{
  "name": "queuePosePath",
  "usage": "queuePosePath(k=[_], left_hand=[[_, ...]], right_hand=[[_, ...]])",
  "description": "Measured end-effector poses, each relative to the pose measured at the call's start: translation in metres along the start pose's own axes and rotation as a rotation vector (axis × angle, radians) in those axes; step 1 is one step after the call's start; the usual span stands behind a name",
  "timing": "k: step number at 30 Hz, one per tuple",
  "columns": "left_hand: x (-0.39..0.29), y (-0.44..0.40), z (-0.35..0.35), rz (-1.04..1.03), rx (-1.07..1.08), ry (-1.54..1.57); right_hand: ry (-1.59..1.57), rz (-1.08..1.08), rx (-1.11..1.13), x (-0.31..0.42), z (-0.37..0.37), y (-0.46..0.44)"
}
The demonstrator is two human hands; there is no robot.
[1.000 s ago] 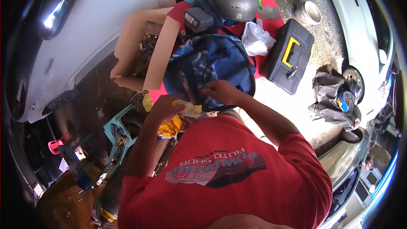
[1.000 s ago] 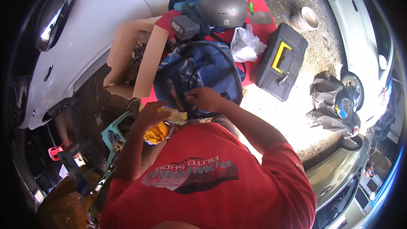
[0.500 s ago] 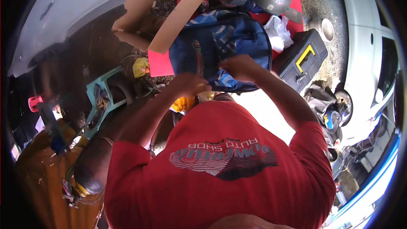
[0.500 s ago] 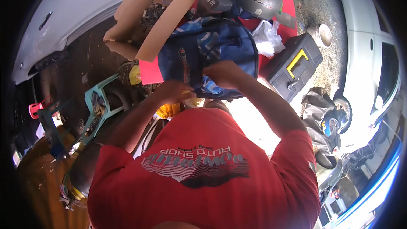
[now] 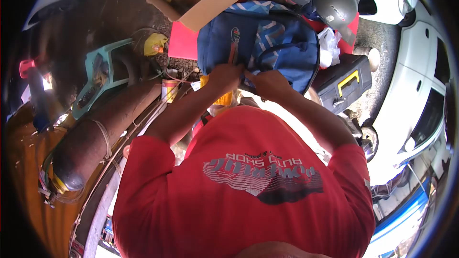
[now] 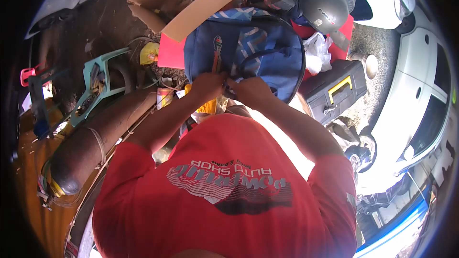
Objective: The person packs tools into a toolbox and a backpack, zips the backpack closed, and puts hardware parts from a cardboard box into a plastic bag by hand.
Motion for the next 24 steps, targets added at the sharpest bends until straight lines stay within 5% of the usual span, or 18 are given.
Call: queuePosePath(k=[7,12,16,24], left_hand=[[-0.002,0.023,-0.023,-0.057,-0.149,-0.037],[-0.002,0.026,-0.026,-0.222,-0.255,0.078],[-0.007,0.023,-0.036,-0.205,-0.266,0.098],[-0.018,0.012,-0.019,-0.045,0.01,0.135]], right_hand=[[0.02,0.033,-0.129,-0.002,-0.016,-0.01],[-0.071,0.039,0.142,-0.014,-0.001,0.004],[-0.034,0.073,0.113,-0.022,-0.004,0.007],[-0.099,0.158,0.024,-0.026,-0.011,0.005]])
Point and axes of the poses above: each hand's wrist, its own y-axis away from the middle knuckle, its own z-axis out of the back of the hand, x = y × z, the point moved 1 cm from there along -y, towards the middle knuckle, and after that the axes turned 5 degrees about -y, right-handed, at the moved point
